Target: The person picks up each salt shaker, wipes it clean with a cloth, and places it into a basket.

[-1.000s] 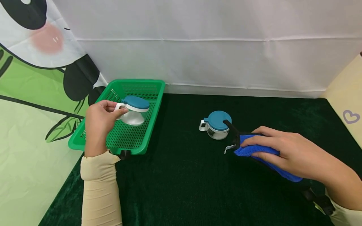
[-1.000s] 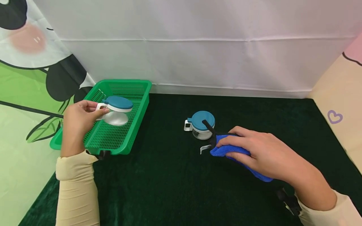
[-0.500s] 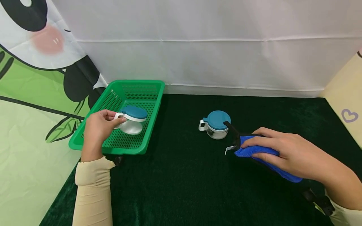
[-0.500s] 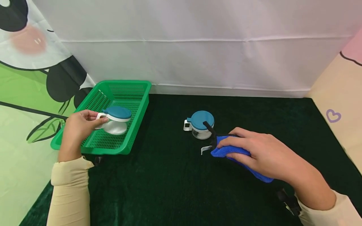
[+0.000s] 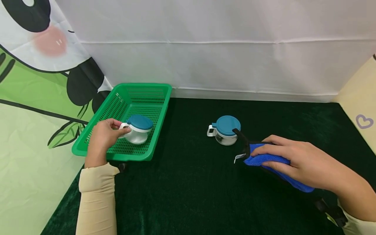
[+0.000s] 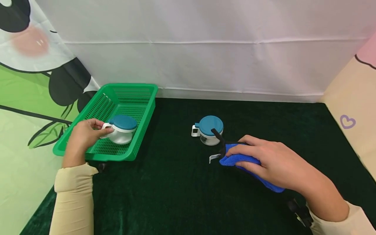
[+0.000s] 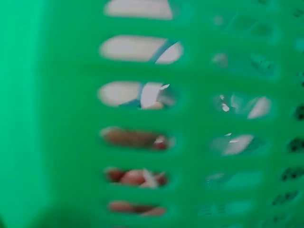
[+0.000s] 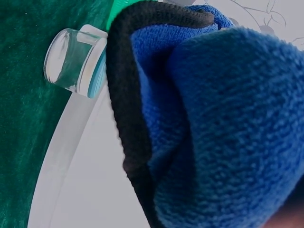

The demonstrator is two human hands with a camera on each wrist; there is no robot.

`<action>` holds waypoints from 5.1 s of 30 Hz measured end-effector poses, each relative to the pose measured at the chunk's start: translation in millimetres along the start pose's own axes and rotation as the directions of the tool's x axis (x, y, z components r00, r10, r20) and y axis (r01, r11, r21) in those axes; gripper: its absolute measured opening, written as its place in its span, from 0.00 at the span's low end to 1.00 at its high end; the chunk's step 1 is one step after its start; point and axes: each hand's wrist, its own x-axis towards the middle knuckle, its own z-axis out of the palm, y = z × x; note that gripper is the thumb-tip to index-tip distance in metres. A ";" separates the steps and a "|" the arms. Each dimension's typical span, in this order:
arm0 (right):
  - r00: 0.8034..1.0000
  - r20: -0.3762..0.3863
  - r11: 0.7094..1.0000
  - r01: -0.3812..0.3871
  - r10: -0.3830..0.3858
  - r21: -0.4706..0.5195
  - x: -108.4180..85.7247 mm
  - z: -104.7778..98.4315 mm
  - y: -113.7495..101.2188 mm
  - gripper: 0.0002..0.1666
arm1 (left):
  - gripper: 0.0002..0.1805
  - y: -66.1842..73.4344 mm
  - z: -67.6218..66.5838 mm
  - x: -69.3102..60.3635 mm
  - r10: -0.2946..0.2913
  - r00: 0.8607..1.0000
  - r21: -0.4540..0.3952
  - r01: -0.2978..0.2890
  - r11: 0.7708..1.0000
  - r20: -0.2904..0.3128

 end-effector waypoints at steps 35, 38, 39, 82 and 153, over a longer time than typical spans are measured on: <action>1.000 -0.004 1.000 -0.015 0.015 0.017 -3.6 0.2 4.6 0.26 | 0.42 108.2 -20.9 -64.9 0.308 0.950 0.041 -0.311 0.950 0.053; 1.000 0.002 0.999 -0.030 0.030 0.024 -3.8 -0.7 4.8 0.26 | 0.40 138.5 2.4 -73.8 0.442 0.897 -0.070 -0.440 0.895 0.014; 0.999 0.003 0.999 -0.035 0.035 0.027 -3.9 -1.1 5.0 0.25 | 0.39 146.5 11.0 -74.8 0.479 0.878 -0.097 -0.476 0.874 0.007; 0.936 -0.155 0.928 -0.338 0.315 -0.157 -4.9 7.7 84.3 0.20 | 0.09 166.6 192.8 6.6 0.488 0.870 -0.385 -0.428 0.818 0.070; 0.865 -0.204 0.656 -0.174 0.459 0.735 59.9 32.7 38.5 0.27 | 0.11 210.9 125.0 -49.6 0.572 0.817 -0.508 -0.525 0.683 -0.075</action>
